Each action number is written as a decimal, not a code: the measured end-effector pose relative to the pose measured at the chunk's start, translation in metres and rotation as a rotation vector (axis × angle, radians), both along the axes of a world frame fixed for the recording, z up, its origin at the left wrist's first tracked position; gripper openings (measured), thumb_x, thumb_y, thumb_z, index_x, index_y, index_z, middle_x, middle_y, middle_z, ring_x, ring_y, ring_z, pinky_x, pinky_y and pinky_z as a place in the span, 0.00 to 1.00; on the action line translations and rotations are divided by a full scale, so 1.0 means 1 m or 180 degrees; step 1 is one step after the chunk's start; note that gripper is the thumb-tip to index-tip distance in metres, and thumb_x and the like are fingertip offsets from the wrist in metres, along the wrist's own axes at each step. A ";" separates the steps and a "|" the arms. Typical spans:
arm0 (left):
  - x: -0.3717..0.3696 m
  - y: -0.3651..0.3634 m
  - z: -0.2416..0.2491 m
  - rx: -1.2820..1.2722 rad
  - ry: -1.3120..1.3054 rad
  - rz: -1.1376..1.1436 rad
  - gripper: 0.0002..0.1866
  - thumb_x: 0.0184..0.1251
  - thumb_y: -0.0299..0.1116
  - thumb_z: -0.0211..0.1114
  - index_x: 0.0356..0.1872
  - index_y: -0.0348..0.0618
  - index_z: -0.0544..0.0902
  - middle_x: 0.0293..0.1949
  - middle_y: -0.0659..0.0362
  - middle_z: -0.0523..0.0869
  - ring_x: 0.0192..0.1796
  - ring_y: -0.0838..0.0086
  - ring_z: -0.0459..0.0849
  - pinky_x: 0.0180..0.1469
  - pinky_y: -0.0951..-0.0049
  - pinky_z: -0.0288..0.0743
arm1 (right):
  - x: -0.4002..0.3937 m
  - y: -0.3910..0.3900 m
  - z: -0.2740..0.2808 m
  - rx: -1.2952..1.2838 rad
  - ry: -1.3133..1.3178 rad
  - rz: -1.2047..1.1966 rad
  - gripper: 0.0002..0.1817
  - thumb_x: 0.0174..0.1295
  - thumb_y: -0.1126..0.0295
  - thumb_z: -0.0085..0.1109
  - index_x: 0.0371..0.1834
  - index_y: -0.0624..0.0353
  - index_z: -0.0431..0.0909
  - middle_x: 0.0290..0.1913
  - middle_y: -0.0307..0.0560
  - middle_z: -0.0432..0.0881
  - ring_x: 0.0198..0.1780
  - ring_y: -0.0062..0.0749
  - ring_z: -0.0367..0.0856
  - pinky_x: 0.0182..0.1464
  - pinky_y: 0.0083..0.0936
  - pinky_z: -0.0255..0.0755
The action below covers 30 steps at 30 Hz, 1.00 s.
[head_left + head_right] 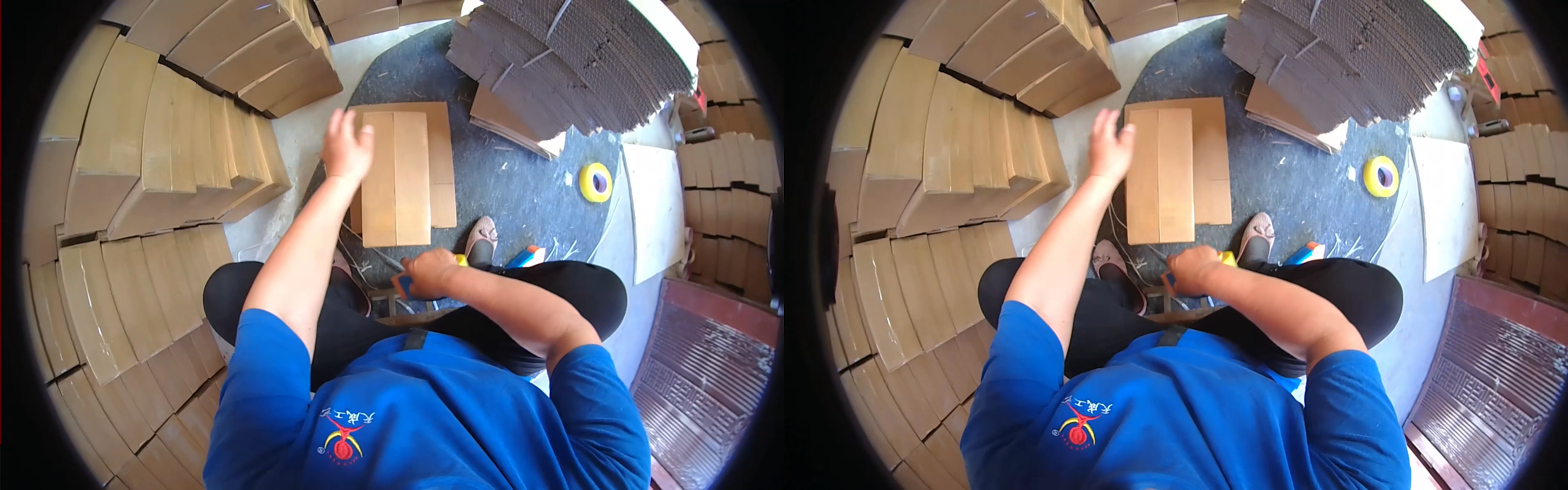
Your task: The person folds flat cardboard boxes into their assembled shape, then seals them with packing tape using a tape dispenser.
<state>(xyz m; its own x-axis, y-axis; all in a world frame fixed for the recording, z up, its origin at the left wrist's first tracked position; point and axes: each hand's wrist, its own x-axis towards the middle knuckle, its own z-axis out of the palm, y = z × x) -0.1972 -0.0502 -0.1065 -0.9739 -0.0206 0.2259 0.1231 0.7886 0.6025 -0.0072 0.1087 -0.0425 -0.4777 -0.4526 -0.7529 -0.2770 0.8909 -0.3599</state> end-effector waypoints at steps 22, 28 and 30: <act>0.095 -0.008 -0.013 0.0449 -0.0510 0.0812 0.34 0.56 0.48 0.73 0.61 0.41 0.76 0.56 0.43 0.76 0.60 0.47 0.72 0.66 0.54 0.66 | -0.098 0.133 0.006 0.0980 0.1024 -0.1146 0.28 0.46 0.52 0.76 0.49 0.54 0.84 0.48 0.51 0.87 0.53 0.47 0.85 0.52 0.40 0.79; 0.058 -0.025 -0.011 0.1280 -0.0101 0.0155 0.34 0.60 0.37 0.70 0.69 0.41 0.71 0.70 0.42 0.67 0.70 0.50 0.67 0.73 0.56 0.59 | -0.066 0.105 0.009 0.0463 0.0499 -0.0299 0.24 0.50 0.52 0.68 0.51 0.47 0.85 0.44 0.50 0.88 0.48 0.48 0.86 0.50 0.38 0.80; 0.046 -0.011 0.005 0.3295 -0.0593 -0.0158 0.38 0.61 0.31 0.68 0.73 0.42 0.64 0.75 0.42 0.59 0.76 0.52 0.61 0.77 0.59 0.55 | -0.043 0.076 0.019 0.0028 0.0297 0.0049 0.26 0.51 0.52 0.66 0.55 0.47 0.84 0.51 0.52 0.86 0.53 0.47 0.84 0.53 0.38 0.79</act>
